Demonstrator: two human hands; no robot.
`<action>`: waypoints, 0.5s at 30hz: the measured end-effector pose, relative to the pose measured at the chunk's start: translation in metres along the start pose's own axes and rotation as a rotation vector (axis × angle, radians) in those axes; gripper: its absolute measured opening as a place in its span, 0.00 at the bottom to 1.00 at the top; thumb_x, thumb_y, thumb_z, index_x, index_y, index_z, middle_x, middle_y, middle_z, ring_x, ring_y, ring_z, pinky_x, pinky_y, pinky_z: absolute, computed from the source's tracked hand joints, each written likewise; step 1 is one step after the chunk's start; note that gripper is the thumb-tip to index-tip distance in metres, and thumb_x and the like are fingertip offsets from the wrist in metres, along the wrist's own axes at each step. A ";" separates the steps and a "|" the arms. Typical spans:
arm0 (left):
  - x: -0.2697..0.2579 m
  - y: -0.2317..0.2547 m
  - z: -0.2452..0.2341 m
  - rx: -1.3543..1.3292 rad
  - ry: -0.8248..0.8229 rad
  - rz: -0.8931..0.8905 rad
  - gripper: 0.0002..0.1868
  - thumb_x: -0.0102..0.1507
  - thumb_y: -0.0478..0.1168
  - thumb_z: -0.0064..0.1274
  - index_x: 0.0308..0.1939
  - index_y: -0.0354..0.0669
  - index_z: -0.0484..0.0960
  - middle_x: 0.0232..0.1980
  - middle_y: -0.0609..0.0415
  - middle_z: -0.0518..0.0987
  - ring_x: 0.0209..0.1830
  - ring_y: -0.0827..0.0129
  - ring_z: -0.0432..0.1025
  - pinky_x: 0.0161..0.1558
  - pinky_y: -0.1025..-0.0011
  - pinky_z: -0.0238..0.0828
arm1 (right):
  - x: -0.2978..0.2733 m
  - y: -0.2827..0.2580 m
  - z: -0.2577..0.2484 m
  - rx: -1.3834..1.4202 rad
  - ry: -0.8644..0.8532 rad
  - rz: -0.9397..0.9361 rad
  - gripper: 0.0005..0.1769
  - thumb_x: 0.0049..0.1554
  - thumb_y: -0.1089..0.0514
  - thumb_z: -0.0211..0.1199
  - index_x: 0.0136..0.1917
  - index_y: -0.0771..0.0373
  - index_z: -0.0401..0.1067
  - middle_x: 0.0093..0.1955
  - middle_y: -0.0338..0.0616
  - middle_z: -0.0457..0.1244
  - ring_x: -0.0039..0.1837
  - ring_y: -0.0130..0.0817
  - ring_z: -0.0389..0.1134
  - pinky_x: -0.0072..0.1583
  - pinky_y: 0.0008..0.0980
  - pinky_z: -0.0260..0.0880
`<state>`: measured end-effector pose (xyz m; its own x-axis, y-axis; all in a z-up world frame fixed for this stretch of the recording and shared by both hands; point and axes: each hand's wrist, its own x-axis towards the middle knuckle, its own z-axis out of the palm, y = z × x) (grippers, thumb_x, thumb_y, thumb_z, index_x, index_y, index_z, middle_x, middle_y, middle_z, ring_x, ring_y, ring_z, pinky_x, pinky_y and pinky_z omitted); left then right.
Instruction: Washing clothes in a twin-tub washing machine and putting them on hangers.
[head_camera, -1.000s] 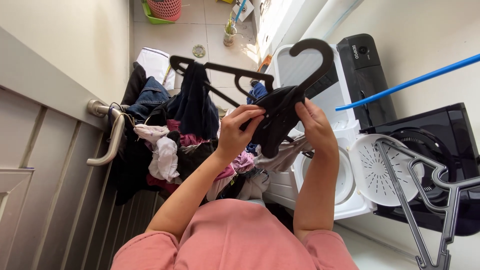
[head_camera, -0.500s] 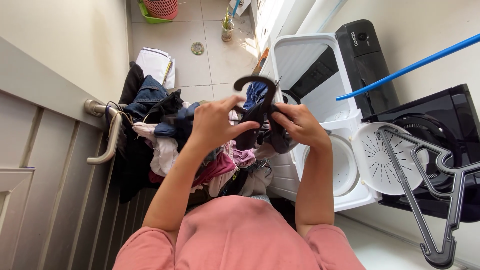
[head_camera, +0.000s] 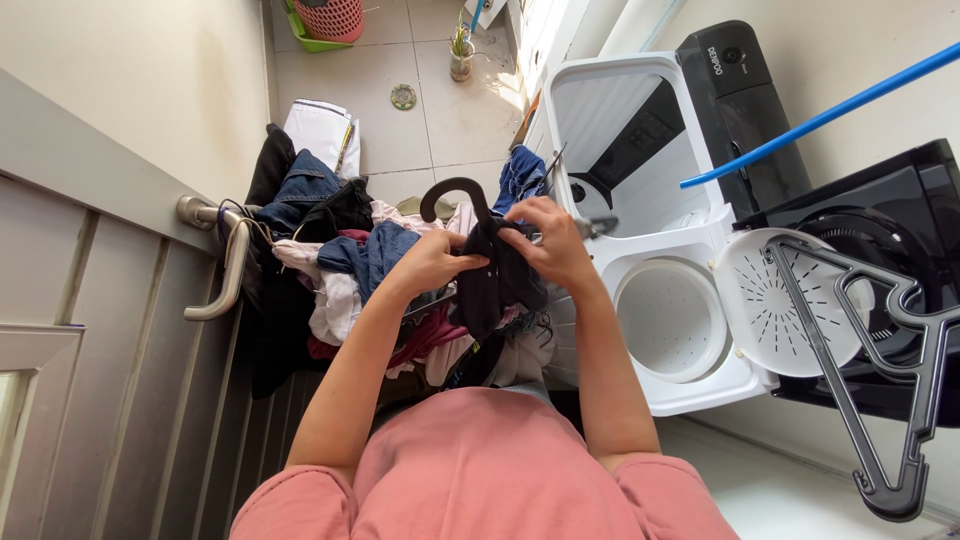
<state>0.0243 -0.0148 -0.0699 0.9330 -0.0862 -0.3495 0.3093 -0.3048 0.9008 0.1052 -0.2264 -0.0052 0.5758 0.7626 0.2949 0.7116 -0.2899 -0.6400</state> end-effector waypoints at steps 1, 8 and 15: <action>0.002 -0.006 0.002 -0.008 0.023 0.029 0.17 0.57 0.46 0.66 0.39 0.35 0.89 0.25 0.58 0.79 0.26 0.79 0.68 0.31 0.72 0.68 | -0.001 -0.007 0.004 0.014 0.134 0.008 0.09 0.55 0.59 0.71 0.48 0.65 0.77 0.49 0.48 0.69 0.54 0.47 0.70 0.57 0.43 0.68; -0.005 -0.003 0.008 0.069 0.158 0.003 0.17 0.62 0.46 0.62 0.47 0.36 0.86 0.31 0.53 0.83 0.30 0.76 0.72 0.36 0.71 0.70 | -0.025 -0.036 0.038 0.076 0.616 0.239 0.06 0.56 0.67 0.69 0.47 0.64 0.75 0.51 0.47 0.67 0.54 0.39 0.71 0.51 0.34 0.71; -0.014 0.002 0.008 0.011 0.262 0.077 0.16 0.63 0.46 0.60 0.49 0.41 0.86 0.35 0.53 0.85 0.31 0.75 0.73 0.37 0.70 0.70 | -0.047 -0.042 0.067 0.265 0.508 0.345 0.05 0.55 0.67 0.69 0.47 0.66 0.80 0.46 0.44 0.71 0.46 0.31 0.75 0.47 0.26 0.76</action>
<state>0.0105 -0.0217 -0.0658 0.9699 0.1381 -0.2005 0.2351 -0.3168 0.9189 0.0212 -0.2119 -0.0394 0.9167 0.2658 0.2983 0.3672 -0.2665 -0.8912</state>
